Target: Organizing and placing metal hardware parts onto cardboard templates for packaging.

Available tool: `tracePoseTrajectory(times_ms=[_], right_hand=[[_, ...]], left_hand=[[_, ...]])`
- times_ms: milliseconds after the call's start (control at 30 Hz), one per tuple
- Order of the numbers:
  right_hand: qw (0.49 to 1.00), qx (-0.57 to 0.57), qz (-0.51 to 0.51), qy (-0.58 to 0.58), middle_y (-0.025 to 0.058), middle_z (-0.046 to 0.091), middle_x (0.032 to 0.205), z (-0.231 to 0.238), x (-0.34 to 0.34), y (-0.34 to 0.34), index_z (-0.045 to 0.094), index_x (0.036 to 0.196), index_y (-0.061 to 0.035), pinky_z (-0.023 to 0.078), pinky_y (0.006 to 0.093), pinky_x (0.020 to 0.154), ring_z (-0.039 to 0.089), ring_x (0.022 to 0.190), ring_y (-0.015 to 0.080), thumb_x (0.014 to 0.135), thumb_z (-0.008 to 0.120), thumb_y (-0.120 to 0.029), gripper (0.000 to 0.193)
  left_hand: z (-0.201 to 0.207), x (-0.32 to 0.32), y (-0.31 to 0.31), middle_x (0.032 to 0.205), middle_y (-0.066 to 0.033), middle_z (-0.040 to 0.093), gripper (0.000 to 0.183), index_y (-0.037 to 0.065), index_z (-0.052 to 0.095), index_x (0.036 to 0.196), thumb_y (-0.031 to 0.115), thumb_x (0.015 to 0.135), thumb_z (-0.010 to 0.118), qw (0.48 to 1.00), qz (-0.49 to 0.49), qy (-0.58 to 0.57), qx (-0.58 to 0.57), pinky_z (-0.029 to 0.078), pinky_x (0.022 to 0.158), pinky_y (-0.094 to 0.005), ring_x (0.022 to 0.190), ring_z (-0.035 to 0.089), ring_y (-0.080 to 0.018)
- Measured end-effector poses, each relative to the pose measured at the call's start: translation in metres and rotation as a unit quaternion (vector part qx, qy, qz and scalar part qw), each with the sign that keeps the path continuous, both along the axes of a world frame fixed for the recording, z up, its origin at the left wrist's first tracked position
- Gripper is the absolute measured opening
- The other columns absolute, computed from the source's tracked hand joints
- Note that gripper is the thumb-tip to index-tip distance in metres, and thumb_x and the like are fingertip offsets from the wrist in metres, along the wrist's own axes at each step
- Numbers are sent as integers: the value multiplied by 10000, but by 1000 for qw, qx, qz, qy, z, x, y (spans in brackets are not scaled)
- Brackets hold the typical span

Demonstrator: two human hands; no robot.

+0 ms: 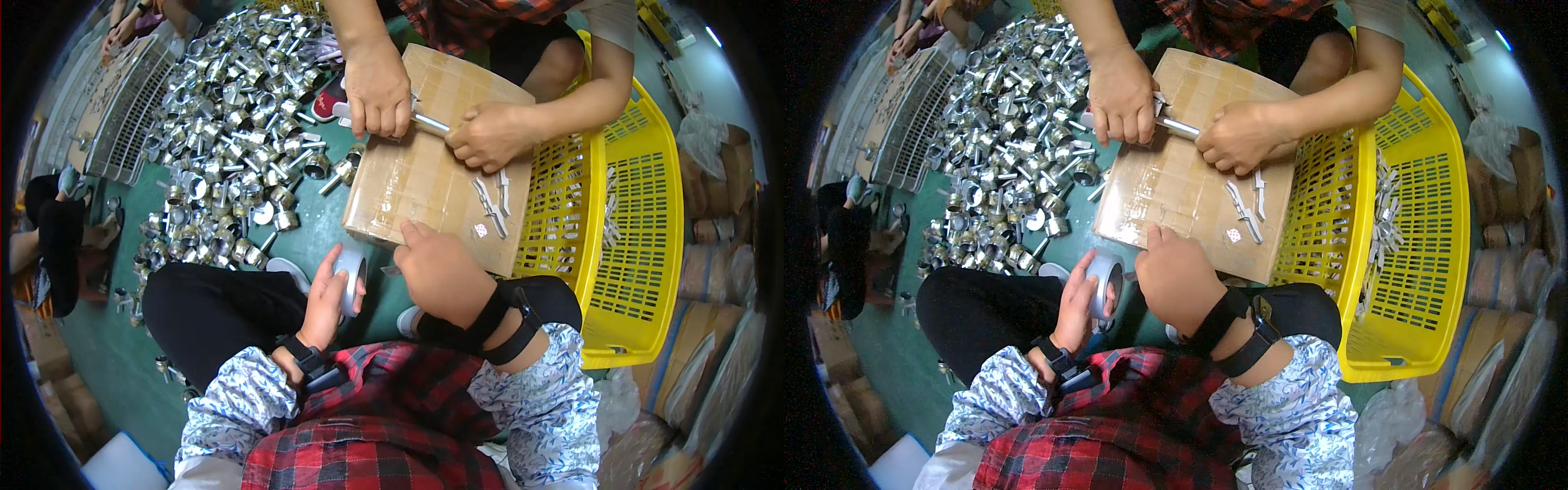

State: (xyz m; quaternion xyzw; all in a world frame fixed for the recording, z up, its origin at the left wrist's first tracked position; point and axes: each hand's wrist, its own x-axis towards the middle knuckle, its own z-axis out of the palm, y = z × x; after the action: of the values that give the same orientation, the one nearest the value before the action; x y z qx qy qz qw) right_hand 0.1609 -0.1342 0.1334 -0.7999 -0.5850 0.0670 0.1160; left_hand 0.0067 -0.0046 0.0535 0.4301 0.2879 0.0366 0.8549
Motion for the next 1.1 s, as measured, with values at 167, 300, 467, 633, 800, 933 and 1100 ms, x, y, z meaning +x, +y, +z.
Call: tracePoseTrajectory(times_ms=[167,300,467,633,800,933,1100], right_hand=[[1000,13,4,-12,173,586,867,-2,-1,-1,625,710,-32,482,361,630,573,824,276,706,543,-152,146],[999,6,-17,45,306,578,1048,5,-2,-1,599,759,36,496,396,790,585,951,368,703,542,-106,164],[998,-20,-13,-52,144,596,808,-3,-4,0,675,742,-36,473,327,627,596,767,250,717,555,-191,198],[995,-89,-37,-20,138,608,849,3,-7,4,674,749,-46,477,330,657,600,814,246,723,558,-175,175],[993,-106,-46,-9,118,604,856,9,-8,5,665,728,-58,478,324,644,594,819,231,704,558,-151,143],[993,-113,-38,-19,117,607,847,8,-8,4,672,741,-58,478,329,633,598,795,229,720,548,-155,159],[994,-107,-24,-24,130,615,833,6,-8,4,676,748,-52,488,333,646,608,787,236,727,545,-151,166]], left_hand=[[0,1,0,787,-102,560,556,41,124,1442,136,947,359,1000,-3,2,10,426,533,-239,553,497,-140],[-1,2,-1,783,-101,556,563,42,120,1444,142,945,360,1000,-1,2,11,427,534,-242,557,496,-140],[2,3,-2,784,-102,555,559,47,130,1445,147,947,363,999,-11,15,34,430,544,-250,562,496,-143],[6,4,-5,790,-99,559,548,56,139,1446,138,950,358,1000,10,16,16,434,571,-249,573,497,-144],[4,4,-4,798,-98,563,550,51,140,1444,142,948,361,999,-1,14,30,435,579,-252,578,495,-142],[5,3,-4,806,-98,567,555,45,141,1442,149,946,367,999,-4,14,32,438,581,-254,579,493,-141],[6,-1,-3,807,-96,568,560,37,143,1439,162,947,378,999,-2,10,38,437,581,-255,587,493,-141]])
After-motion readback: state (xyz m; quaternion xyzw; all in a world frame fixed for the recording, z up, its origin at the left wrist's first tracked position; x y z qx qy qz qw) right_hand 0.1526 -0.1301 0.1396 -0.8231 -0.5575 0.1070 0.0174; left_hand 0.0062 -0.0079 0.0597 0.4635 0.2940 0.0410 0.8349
